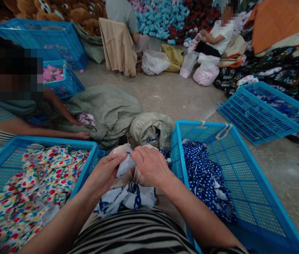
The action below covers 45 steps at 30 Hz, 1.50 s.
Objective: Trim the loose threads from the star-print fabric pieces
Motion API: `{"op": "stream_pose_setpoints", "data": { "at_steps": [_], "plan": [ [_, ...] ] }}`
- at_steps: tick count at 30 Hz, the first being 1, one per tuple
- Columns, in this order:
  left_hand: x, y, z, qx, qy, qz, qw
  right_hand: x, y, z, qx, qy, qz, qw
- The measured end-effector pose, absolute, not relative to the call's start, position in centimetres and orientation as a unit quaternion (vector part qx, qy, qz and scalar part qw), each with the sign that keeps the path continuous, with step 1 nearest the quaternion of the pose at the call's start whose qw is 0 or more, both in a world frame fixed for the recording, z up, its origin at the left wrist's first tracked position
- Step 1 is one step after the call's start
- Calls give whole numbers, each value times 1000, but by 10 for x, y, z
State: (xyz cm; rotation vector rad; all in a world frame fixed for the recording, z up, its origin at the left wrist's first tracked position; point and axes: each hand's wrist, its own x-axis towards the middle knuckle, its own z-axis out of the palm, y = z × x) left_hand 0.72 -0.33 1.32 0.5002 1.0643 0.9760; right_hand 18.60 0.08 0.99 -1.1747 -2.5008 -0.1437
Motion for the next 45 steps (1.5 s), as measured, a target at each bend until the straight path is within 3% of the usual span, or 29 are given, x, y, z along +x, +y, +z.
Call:
{"op": "stream_pose_setpoints", "data": {
  "at_steps": [4,7,9,12,15,21,25,30,35,38,45],
  "plan": [
    [5,-2,15,217,483,445,722,192,3,10,-431,-856,49,283],
    [3,1,14,206,480,451,724,204,14,5,-481,-741,238,403],
    [1,2,12,201,479,449,727,211,22,-2,-480,-679,390,396],
    [-4,3,6,213,478,433,734,215,31,-10,-425,-657,538,313],
    [-12,4,3,295,498,426,696,212,30,-9,-424,-692,500,303],
    [-21,13,7,655,453,342,499,200,21,13,-393,-800,363,272],
    [-11,10,6,685,425,349,478,203,15,19,-412,-756,402,312],
    [-6,-2,-1,747,398,437,304,227,11,4,-519,-623,439,387],
    [-10,-9,-5,799,364,459,136,242,2,-15,-557,-688,311,345],
    [-12,-11,-4,821,358,440,71,231,-13,-12,-540,-713,297,336],
    [-12,-13,-3,840,343,419,27,203,-36,-8,-577,-697,281,320]
  ]
}}
